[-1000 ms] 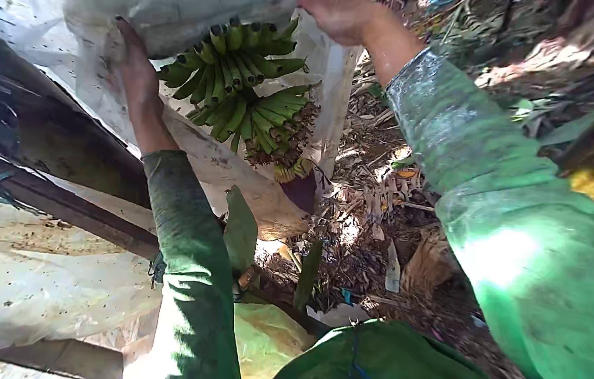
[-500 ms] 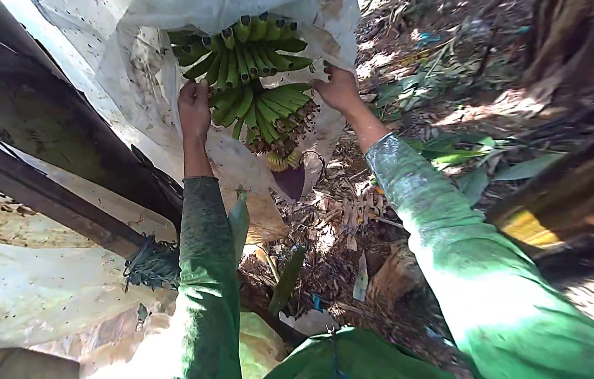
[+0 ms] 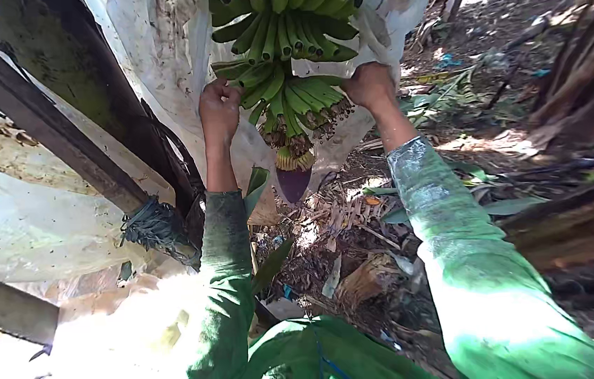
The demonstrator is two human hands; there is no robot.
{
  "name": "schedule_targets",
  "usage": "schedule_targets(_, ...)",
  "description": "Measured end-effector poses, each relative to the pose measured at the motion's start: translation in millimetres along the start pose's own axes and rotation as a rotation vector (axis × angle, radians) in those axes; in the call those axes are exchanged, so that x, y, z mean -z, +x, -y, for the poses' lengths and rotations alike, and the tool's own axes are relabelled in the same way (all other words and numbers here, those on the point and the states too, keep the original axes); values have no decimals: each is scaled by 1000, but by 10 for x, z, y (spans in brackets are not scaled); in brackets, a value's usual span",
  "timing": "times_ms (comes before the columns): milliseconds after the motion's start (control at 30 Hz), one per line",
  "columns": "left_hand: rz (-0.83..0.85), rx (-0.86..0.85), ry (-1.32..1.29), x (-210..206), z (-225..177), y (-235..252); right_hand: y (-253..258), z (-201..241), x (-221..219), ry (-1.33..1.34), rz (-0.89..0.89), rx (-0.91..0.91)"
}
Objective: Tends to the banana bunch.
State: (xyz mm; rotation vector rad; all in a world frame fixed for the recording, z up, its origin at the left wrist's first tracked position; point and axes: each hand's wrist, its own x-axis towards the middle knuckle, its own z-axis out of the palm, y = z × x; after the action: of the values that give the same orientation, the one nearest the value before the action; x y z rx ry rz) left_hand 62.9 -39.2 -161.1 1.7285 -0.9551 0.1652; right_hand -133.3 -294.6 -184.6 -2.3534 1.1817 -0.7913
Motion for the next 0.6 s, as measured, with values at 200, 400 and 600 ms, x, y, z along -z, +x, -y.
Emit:
schedule_targets(200,-27,234,-159,-316,214,-443,-199,470,108,-106,383,240)
schedule_targets(400,321,360,122,-338,-63,-505,-149,1004,-75,-104,504,265)
schedule_targets(600,452,305,144,-596,-175,-480,11,1165,-144,-144,509,180)
